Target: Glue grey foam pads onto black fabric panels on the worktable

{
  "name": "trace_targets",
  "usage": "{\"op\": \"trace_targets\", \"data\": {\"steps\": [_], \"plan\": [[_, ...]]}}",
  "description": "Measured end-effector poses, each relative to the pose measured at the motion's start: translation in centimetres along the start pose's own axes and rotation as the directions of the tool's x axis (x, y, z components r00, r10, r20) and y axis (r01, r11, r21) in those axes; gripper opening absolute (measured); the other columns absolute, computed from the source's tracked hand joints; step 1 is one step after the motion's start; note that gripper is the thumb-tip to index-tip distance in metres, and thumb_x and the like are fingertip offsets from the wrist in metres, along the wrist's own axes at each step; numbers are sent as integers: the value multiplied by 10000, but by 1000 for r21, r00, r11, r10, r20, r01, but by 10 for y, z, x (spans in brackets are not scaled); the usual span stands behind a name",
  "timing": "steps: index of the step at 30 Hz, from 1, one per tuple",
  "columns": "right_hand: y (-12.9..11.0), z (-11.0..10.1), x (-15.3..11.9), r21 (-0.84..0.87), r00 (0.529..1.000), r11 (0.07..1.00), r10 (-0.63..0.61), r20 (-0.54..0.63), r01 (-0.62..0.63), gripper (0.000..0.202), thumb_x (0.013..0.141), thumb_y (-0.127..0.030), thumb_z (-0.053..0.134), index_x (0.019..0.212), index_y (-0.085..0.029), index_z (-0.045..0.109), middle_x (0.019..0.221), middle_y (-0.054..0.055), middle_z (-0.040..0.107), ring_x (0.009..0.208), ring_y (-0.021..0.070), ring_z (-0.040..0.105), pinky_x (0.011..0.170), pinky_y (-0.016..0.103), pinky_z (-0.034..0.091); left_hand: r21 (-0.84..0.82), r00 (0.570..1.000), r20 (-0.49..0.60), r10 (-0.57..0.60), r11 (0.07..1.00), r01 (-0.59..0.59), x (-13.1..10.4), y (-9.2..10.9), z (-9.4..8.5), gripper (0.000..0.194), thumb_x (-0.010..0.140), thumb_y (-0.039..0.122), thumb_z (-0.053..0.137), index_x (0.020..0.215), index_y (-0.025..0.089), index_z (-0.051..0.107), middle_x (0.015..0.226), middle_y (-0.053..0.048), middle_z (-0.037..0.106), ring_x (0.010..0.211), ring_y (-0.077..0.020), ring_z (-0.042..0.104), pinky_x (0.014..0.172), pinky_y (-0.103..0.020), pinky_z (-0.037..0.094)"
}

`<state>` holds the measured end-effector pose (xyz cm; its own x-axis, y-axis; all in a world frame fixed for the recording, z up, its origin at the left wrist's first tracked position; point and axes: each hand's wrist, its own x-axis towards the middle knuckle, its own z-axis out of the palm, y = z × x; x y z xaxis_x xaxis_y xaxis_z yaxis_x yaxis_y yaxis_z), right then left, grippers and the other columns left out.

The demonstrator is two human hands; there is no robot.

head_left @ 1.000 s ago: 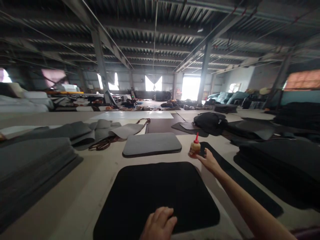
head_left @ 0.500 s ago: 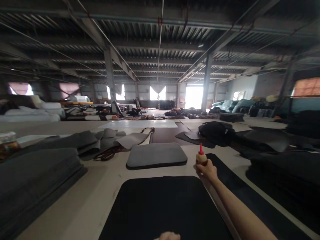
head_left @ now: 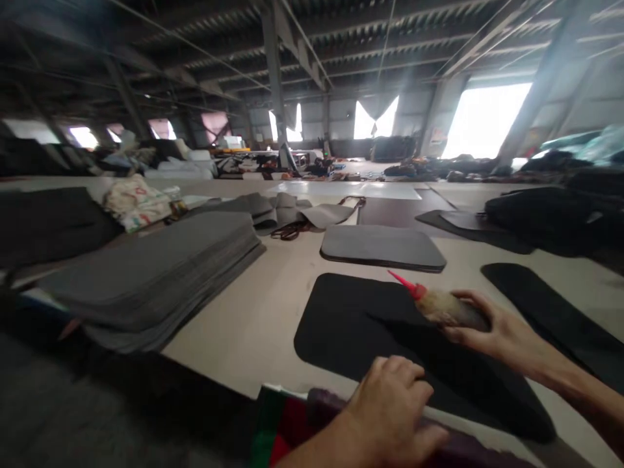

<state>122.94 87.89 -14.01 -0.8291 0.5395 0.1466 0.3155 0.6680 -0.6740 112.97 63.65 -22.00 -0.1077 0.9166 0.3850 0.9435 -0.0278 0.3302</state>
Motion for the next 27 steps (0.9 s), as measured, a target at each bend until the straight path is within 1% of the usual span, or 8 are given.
{"op": "trace_targets", "data": {"steps": [3,7,10,14,18,22,24,27], "plan": [[-16,11,-20,-59,993,998,38,108,-31,635,770,-611,682,1250,-272,442,1137,88,655,924,292,666,769,371,547,24,1000,29,4,1000,-4,1,6,-6,515,931,621,530,1167,172,620,1315,-80,610,1227,-252,537,1018,-407,452],[-35,21,-23,-72,988,997,-30,153,41,705,690,-667,723,1217,-285,452,1182,90,641,1060,331,633,849,387,554,70,1000,5,26,997,-26,1,5,-3,530,942,627,493,1174,168,620,1302,-76,622,1216,-262,551,1001,-412,461],[-48,29,-15,52,983,997,-56,173,48,748,664,-651,761,1248,-281,475,1237,79,633,1111,325,623,875,357,564,91,999,-17,31,995,-30,0,5,-3,534,959,634,457,1156,163,615,1308,-65,621,1214,-257,555,1033,-424,439],[-71,45,-9,288,975,957,-44,220,-22,810,634,-671,769,1249,-229,482,1128,97,687,1023,313,667,801,324,596,93,1000,-8,21,995,-20,-1,7,-6,517,972,619,443,1157,166,608,1270,-42,639,1217,-248,554,1096,-440,393],[-85,64,-9,285,960,958,-41,278,-42,729,701,-596,745,1268,-240,456,1048,58,706,930,268,688,756,309,590,69,1000,-4,-11,998,11,0,9,-9,548,949,633,481,1216,170,604,1387,-75,566,1327,-289,473,1145,-448,353],[-90,80,-7,173,938,982,-132,320,80,575,776,-549,692,1206,-246,460,976,11,678,856,220,668,741,302,555,-36,998,25,-62,997,63,1,9,-18,681,924,597,546,1458,190,433,1542,-105,416,1361,-329,439,1107,-461,411],[-93,84,-6,123,928,982,-177,327,144,522,798,-543,677,1172,-242,471,985,9,658,863,211,650,752,309,538,-101,997,40,-63,993,67,1,10,-24,728,933,555,551,1536,223,313,1545,-84,420,1350,-323,456,1079,-452,444],[-99,86,-4,89,917,968,-249,312,233,475,819,-520,668,1155,-239,486,1025,18,626,900,211,622,783,327,518,-172,998,32,-61,983,65,1,10,-29,770,943,537,548,1576,264,205,1541,-50,432,1332,-307,481,1058,-417,469]]}}
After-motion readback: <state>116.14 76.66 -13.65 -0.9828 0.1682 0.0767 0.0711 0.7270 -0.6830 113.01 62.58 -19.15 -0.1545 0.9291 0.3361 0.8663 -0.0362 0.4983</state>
